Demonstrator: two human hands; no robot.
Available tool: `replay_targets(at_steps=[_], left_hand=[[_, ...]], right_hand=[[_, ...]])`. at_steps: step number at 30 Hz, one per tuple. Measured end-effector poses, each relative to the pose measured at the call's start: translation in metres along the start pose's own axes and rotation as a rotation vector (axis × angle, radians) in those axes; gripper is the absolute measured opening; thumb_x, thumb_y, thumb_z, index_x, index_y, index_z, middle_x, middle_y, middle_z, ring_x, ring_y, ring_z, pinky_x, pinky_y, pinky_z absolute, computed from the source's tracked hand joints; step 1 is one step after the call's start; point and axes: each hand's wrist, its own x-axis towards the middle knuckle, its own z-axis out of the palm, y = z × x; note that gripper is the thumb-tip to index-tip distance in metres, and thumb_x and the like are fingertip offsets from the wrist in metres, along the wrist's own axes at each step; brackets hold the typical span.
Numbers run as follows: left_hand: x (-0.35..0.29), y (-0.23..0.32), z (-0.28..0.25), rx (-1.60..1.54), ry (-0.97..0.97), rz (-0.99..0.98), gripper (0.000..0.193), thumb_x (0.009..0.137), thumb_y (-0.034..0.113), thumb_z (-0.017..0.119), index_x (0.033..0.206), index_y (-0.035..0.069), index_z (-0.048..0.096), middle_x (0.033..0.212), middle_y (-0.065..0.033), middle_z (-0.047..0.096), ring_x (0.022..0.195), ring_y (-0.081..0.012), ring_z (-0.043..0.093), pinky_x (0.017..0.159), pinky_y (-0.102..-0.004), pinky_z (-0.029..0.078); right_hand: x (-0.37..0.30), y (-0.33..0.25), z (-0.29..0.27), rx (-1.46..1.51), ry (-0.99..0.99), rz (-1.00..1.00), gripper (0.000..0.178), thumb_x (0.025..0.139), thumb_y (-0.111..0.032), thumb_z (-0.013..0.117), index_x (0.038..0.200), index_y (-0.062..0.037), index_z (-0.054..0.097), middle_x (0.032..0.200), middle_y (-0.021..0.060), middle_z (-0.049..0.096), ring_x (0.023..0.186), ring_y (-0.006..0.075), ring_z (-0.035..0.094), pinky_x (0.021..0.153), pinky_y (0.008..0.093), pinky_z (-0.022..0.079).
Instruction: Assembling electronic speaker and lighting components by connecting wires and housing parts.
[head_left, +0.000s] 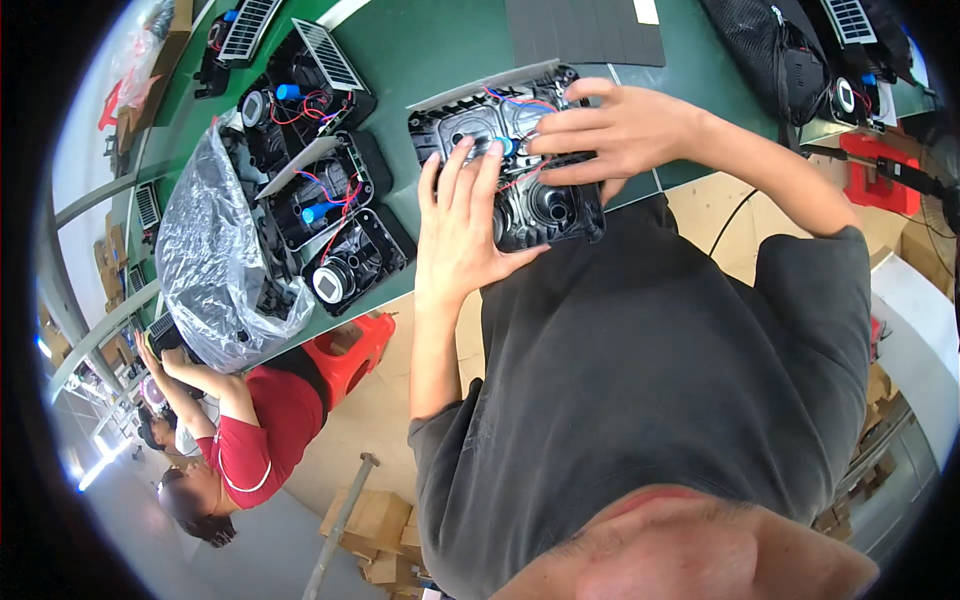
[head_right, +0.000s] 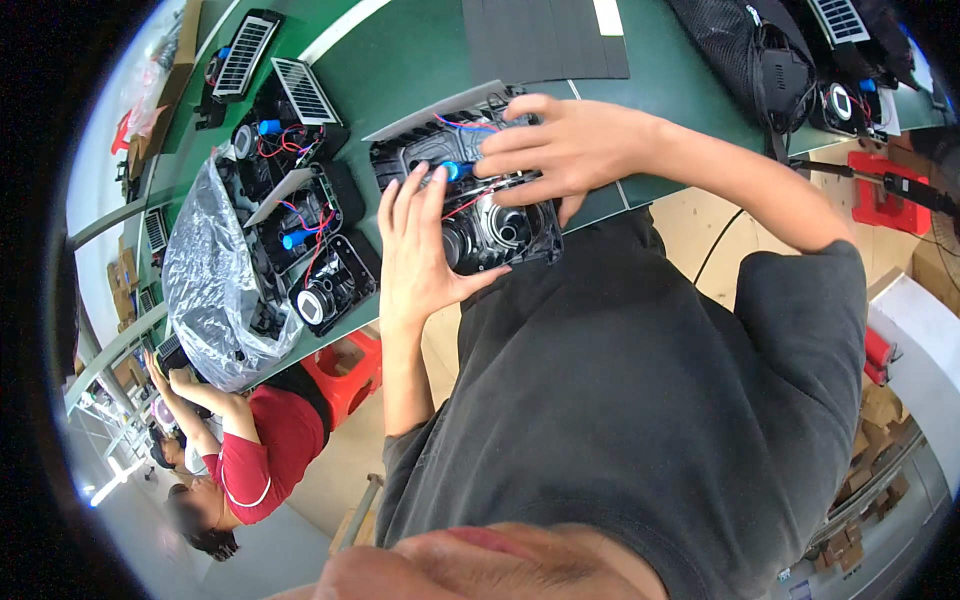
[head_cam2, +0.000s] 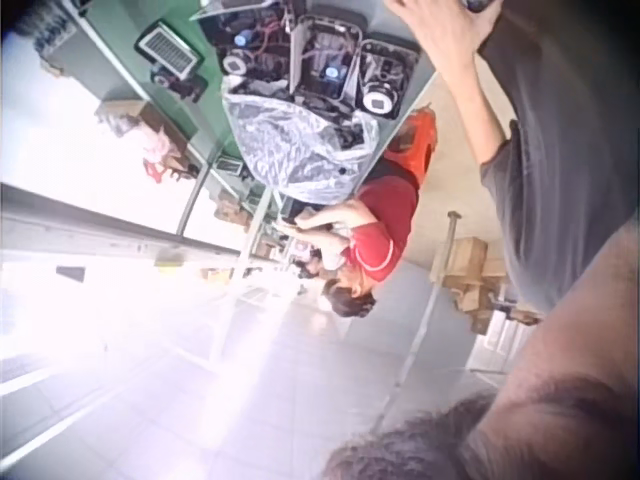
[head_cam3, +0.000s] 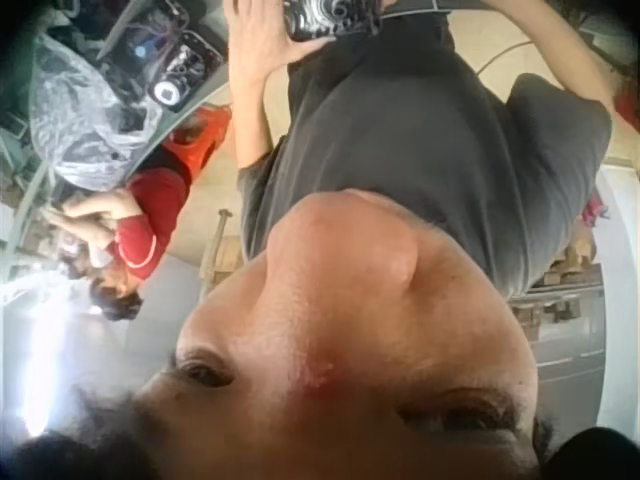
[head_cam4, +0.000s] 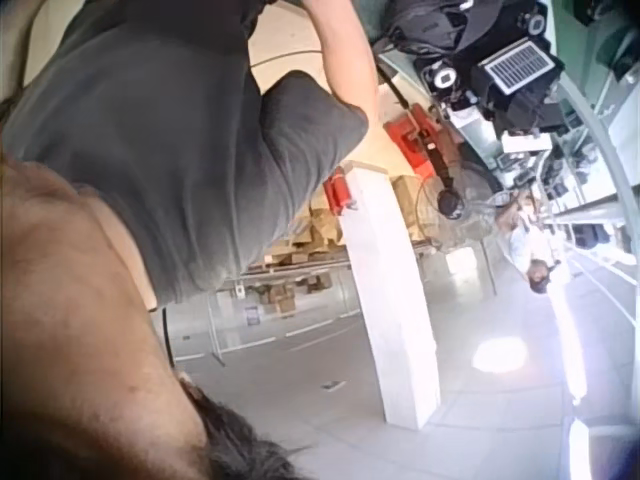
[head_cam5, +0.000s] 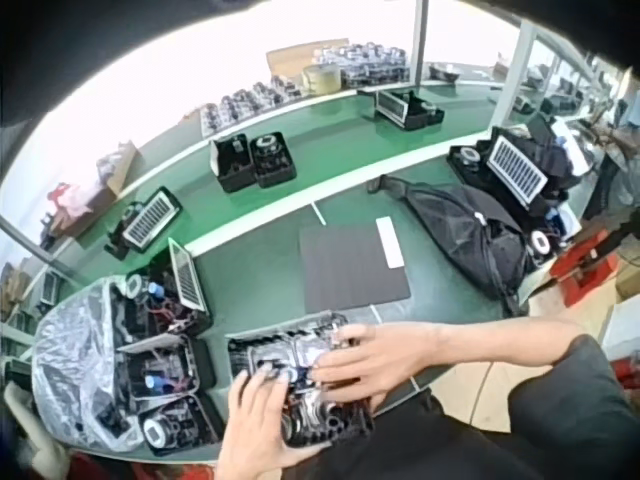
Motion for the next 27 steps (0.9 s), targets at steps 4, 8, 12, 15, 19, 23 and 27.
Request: replay_targets(at_steps=[4, 8, 12, 15, 19, 23, 27], left_hand=[[-0.010, 0.006, 0.012, -0.010, 0.146, -0.143, 0.129, 0.052, 0.052, 0.097, 0.153, 0.000, 0.036, 0.137, -0.0199, 0.051, 0.132, -0.0389, 0.045, 0.114, -0.0589, 0.029], [-0.014, 0.010, 0.018, -0.010, 0.132, -0.217, 0.130, 0.052, 0.056, 0.097, 0.153, 0.001, 0.036, 0.133, -0.0184, 0.050, 0.125, -0.0370, 0.046, 0.109, -0.0551, 0.030], [-0.010, 0.013, 0.011, -0.002, 0.121, -0.249, 0.132, 0.052, 0.062, 0.095, 0.153, 0.001, 0.035, 0.132, -0.0176, 0.051, 0.125, -0.0369, 0.047, 0.109, -0.0556, 0.030], [0.006, 0.014, -0.004, 0.004, 0.308, -0.181, 0.127, 0.048, 0.065, 0.096, 0.147, 0.002, 0.049, 0.124, -0.0136, 0.056, 0.122, -0.0330, 0.049, 0.105, -0.0504, 0.037], [0.060, -0.011, -0.020, 0.143, 0.326, 0.112, 0.043, 0.079, 0.014, 0.084, 0.120, 0.013, 0.074, 0.127, -0.0101, 0.060, 0.117, -0.0320, 0.056, 0.101, -0.0434, 0.045], [0.100, -0.019, -0.034, 0.114, 0.165, 0.157, 0.032, 0.084, 0.008, 0.077, 0.114, 0.019, 0.077, 0.134, -0.0052, 0.061, 0.125, -0.0321, 0.055, 0.102, -0.0436, 0.046], [0.109, -0.019, -0.040, 0.170, 0.021, 0.149, 0.027, 0.087, 0.016, 0.074, 0.114, 0.013, 0.075, 0.132, -0.0127, 0.060, 0.125, -0.0366, 0.054, 0.103, -0.0444, 0.045]], right_hand=[[-0.021, 0.013, -0.023, 0.092, 0.305, 0.344, 0.064, 0.080, -0.056, 0.077, 0.129, -0.0155, 0.068, 0.133, 0.0078, 0.062, 0.123, 0.0269, 0.058, 0.101, 0.0458, 0.041], [-0.044, 0.015, -0.007, 0.111, 0.250, 1.099, 0.069, 0.079, -0.028, 0.086, 0.136, -0.0012, 0.056, 0.136, 0.0217, 0.056, 0.129, 0.0397, 0.053, 0.112, 0.0463, 0.039], [-0.056, 0.007, -0.001, 0.022, 0.205, 1.152, 0.063, 0.086, -0.017, 0.080, 0.139, 0.0013, 0.052, 0.140, 0.0219, 0.053, 0.132, 0.0396, 0.050, 0.114, 0.0447, 0.038], [-0.056, 0.006, -0.013, 0.006, 0.216, 1.219, 0.053, 0.087, -0.013, 0.078, 0.134, -0.0001, 0.057, 0.134, 0.0205, 0.056, 0.127, 0.0379, 0.052, 0.110, 0.0423, 0.041], [-0.033, 0.000, -0.027, 0.014, 0.210, 1.195, 0.038, 0.085, -0.008, 0.078, 0.120, -0.0017, 0.066, 0.122, 0.0177, 0.060, 0.112, 0.0334, 0.059, 0.100, 0.0392, 0.047], [0.006, -0.021, -0.025, 0.328, 0.410, 1.064, 0.032, 0.081, -0.007, 0.083, 0.110, -0.0015, 0.070, 0.109, 0.0141, 0.065, 0.098, 0.0305, 0.065, 0.085, 0.0350, 0.053], [0.033, -0.021, -0.016, 0.484, 0.501, 1.006, 0.031, 0.080, -0.011, 0.087, 0.106, -0.0006, 0.072, 0.102, 0.0116, 0.066, 0.092, 0.0284, 0.067, 0.079, 0.0344, 0.055]])
